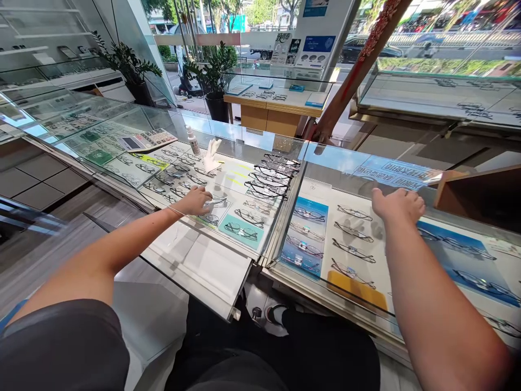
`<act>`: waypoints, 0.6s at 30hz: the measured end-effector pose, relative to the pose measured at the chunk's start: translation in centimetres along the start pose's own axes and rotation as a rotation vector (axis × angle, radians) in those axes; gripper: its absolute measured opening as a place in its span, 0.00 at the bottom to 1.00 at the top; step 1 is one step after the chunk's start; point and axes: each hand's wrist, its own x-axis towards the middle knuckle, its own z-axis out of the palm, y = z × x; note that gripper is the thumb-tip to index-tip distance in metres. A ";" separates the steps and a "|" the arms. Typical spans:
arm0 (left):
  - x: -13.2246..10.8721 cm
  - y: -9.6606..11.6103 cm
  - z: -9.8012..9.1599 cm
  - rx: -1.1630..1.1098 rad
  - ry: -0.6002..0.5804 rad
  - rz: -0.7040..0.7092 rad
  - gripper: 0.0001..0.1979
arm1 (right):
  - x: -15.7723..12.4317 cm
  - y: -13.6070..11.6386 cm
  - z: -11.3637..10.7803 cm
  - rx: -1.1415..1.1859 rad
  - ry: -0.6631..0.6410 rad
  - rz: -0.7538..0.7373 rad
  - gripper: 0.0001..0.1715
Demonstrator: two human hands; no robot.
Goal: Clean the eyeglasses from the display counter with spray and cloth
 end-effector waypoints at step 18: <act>2.1 0.0 1.4 0.022 -0.109 0.010 0.22 | 0.0 -0.1 -0.1 -0.008 -0.010 0.012 0.52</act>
